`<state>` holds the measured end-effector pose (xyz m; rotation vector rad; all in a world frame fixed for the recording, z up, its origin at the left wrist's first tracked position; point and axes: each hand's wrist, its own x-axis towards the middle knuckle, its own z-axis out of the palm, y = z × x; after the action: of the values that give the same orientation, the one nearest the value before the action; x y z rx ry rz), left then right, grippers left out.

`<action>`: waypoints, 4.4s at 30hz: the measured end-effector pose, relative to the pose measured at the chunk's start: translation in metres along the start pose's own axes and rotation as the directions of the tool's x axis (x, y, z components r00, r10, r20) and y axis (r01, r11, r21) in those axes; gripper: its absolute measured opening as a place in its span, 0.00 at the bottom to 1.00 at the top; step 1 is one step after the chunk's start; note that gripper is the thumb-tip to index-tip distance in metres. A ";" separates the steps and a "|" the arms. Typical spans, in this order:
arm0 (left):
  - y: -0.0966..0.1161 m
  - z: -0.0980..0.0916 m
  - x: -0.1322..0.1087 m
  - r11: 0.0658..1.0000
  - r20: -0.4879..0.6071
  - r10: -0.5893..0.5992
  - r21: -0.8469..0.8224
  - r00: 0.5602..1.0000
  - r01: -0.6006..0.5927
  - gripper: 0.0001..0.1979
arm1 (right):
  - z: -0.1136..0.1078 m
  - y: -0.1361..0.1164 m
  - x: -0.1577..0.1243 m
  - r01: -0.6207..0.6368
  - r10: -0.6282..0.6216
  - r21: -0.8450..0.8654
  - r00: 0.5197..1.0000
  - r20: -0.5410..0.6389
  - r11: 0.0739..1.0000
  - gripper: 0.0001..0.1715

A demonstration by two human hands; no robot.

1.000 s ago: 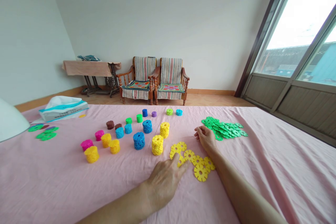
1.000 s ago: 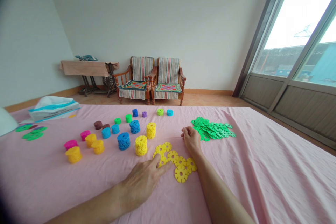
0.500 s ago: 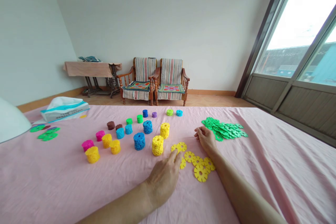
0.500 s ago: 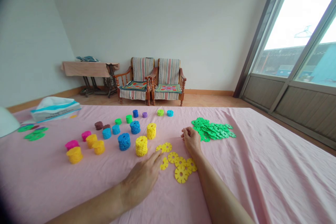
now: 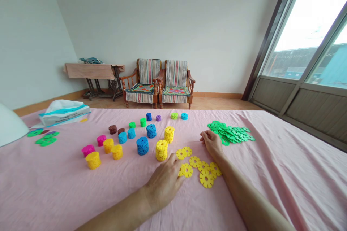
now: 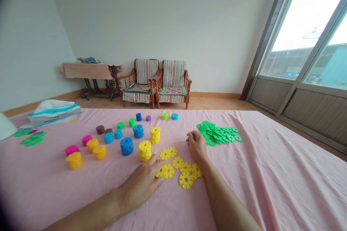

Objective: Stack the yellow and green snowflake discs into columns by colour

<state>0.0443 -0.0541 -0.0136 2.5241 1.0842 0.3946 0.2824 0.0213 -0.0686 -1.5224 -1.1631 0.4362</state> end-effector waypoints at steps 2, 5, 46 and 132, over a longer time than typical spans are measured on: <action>-0.001 -0.001 0.000 1.000 -0.010 0.000 -0.026 1.000 0.000 0.11 | 0.000 0.000 0.000 0.002 -0.002 -0.002 1.000 0.001 1.000 0.16; -0.003 -0.003 0.000 0.997 -0.022 -0.014 -0.071 1.000 0.013 0.11 | 0.000 -0.001 -0.001 0.008 -0.008 -0.001 1.000 0.004 1.000 0.16; 0.002 -0.025 -0.011 0.997 0.156 -0.017 0.083 0.988 0.004 0.14 | -0.001 -0.003 -0.003 0.040 -0.040 -0.035 0.999 0.012 0.999 0.17; -0.039 -0.021 -0.039 0.978 -0.140 -0.074 -0.201 0.987 0.045 0.08 | -0.002 -0.060 -0.036 0.380 -0.109 -0.318 0.772 0.626 0.869 0.13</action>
<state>-0.0144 -0.0531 -0.0164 2.3120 1.1119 0.6476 0.2426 -0.0162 -0.0253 -1.6110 -2.0521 0.5121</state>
